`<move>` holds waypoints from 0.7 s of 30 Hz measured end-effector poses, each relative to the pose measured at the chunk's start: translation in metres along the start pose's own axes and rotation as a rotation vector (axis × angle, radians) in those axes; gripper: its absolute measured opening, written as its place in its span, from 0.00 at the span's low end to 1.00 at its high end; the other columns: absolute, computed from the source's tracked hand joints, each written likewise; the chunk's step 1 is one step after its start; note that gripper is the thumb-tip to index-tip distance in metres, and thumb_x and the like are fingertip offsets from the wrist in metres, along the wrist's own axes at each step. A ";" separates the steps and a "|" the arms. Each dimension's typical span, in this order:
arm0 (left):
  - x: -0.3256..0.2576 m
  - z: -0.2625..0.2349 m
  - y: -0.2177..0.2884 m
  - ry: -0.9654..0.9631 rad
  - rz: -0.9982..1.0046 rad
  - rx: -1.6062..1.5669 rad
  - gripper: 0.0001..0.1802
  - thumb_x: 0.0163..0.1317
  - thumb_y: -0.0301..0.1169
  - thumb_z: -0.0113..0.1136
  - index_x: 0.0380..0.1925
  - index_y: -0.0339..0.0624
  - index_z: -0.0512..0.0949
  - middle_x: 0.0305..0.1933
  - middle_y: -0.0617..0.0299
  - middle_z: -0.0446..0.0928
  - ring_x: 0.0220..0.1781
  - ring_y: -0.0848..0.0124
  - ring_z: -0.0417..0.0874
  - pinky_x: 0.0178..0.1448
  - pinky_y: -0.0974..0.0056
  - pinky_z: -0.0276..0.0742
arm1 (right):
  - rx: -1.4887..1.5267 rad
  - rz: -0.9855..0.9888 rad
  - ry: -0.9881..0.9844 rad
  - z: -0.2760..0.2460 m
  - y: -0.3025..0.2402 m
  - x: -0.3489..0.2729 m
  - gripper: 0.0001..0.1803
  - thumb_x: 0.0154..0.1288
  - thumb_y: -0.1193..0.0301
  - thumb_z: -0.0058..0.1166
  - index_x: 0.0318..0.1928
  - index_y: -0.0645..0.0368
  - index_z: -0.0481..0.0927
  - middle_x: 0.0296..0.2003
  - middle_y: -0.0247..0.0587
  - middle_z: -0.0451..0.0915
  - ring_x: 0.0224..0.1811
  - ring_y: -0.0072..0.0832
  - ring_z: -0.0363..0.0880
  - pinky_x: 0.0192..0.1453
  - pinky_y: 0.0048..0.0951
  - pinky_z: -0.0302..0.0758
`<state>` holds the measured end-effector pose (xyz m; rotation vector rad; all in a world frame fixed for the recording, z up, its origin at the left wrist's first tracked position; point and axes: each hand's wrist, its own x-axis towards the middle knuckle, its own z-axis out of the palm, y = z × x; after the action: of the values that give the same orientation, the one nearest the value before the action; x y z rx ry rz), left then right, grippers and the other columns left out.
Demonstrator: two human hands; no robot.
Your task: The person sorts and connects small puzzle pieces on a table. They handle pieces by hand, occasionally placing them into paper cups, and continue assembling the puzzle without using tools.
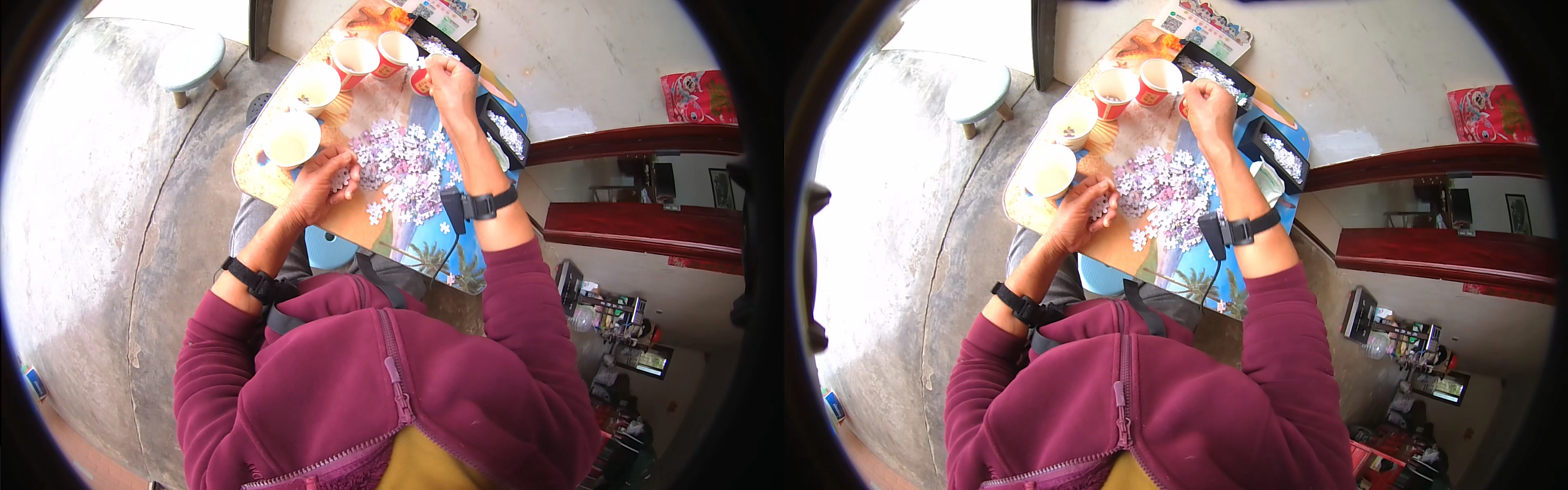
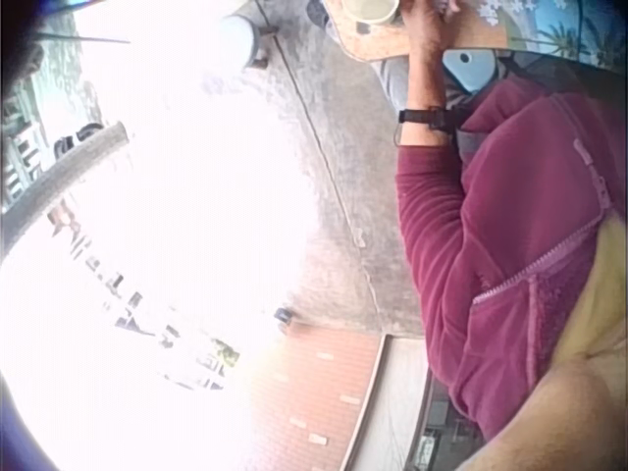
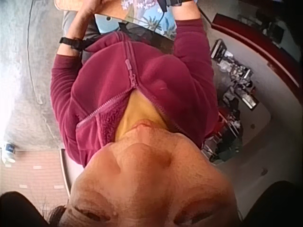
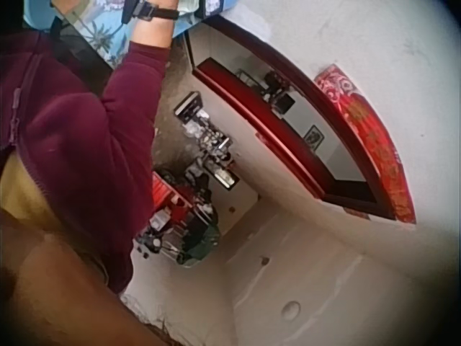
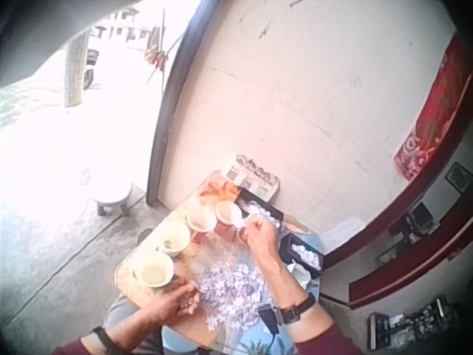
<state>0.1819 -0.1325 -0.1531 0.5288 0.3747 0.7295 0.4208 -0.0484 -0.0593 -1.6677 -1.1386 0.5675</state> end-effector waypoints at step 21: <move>0.001 0.020 -0.021 -0.135 -0.171 -0.669 0.32 0.74 0.47 0.30 0.65 0.29 0.59 0.65 0.45 0.65 0.66 0.52 0.68 0.66 0.52 0.70 | -0.367 -0.432 -0.372 -0.015 -0.017 -0.195 0.13 0.55 0.72 0.63 0.42 0.59 0.80 0.33 0.38 0.78 0.31 0.27 0.80 0.34 0.27 0.76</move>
<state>0.2040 -0.1514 -0.1490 -0.0867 0.0351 0.6042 0.3390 -0.2262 -0.0665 -1.5774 -1.9094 0.4141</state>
